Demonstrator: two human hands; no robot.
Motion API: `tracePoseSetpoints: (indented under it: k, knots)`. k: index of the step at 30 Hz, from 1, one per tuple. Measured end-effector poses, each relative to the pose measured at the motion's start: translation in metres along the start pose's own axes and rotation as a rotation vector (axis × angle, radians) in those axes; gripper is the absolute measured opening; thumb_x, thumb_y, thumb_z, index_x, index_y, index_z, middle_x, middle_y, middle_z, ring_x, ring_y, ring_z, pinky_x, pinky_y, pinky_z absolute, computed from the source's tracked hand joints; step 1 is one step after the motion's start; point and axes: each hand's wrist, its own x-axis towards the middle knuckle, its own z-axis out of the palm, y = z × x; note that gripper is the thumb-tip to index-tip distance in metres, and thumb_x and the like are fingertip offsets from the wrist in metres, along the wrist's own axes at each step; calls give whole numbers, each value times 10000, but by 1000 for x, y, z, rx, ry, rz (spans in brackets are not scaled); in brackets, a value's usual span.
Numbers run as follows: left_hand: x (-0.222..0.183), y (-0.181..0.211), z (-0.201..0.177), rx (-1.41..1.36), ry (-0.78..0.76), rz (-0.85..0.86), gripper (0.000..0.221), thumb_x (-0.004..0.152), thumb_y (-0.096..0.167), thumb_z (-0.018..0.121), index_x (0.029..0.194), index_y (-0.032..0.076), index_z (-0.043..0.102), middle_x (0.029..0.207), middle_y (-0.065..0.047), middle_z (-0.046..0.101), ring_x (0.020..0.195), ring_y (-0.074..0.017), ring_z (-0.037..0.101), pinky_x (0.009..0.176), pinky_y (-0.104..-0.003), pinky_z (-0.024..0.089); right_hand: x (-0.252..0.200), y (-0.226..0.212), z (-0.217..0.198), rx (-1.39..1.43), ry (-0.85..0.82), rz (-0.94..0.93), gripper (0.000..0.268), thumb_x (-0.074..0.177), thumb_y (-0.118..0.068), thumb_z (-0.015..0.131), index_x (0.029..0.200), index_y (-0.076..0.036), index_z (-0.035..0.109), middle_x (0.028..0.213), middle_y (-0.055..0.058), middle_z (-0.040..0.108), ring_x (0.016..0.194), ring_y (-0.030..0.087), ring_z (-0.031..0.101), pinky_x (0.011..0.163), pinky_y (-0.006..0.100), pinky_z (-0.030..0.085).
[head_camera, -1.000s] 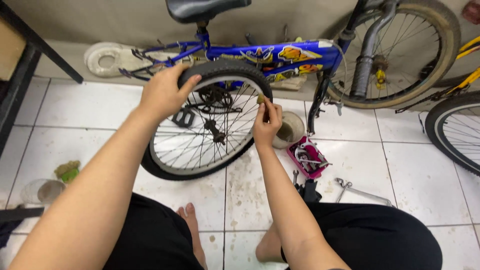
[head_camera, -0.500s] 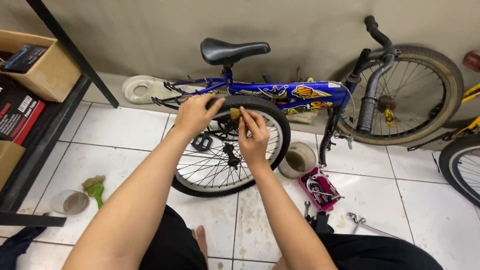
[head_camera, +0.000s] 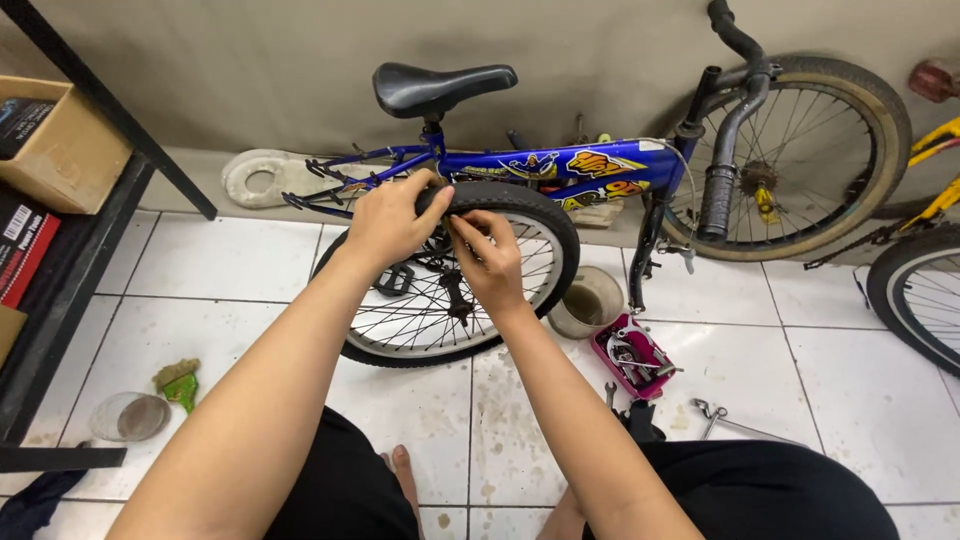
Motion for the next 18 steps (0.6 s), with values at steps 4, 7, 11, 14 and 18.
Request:
tracePoseSetpoints:
  k: [4,7,11,14,18]
  knots:
    - [1,2,-4,3,-14,-14,553,1032,630,481,1122,133,708,791,-141,729,810,-350,724,707,-425,549,-1,15,0,-6,16,-27,237,834,76,791,1021,-70,801,958,58,697,809,209,690,692,309,588]
    - [-5,15,-16,-34,-33,-49,576,972,640,558,1120,105,714,810,-178,733,816,-376,726,719,-437,548,-5,24,-7,-10,34,-7,248,837,93,773,1025,-67,799,954,45,695,807,203,687,694,312,591]
    - [-7,18,-21,-58,-12,-18,539,839,550,759,1097,78,723,860,-197,750,817,-390,742,712,-424,573,-6,27,-21,-61,53,91,247,835,124,747,1008,-50,776,907,48,679,772,210,686,690,325,602]
    - [-5,16,-18,-41,-8,-7,520,775,457,839,1099,66,724,872,-200,754,822,-395,745,702,-435,575,-9,38,-32,-85,84,211,214,844,74,750,988,-85,750,916,14,686,797,189,697,704,324,594]
    - [-1,14,-11,2,5,1,502,750,447,851,1075,85,729,863,-177,756,816,-376,751,690,-432,583,-12,36,-35,-77,115,285,229,834,74,747,979,-102,725,910,2,691,787,179,690,714,310,581]
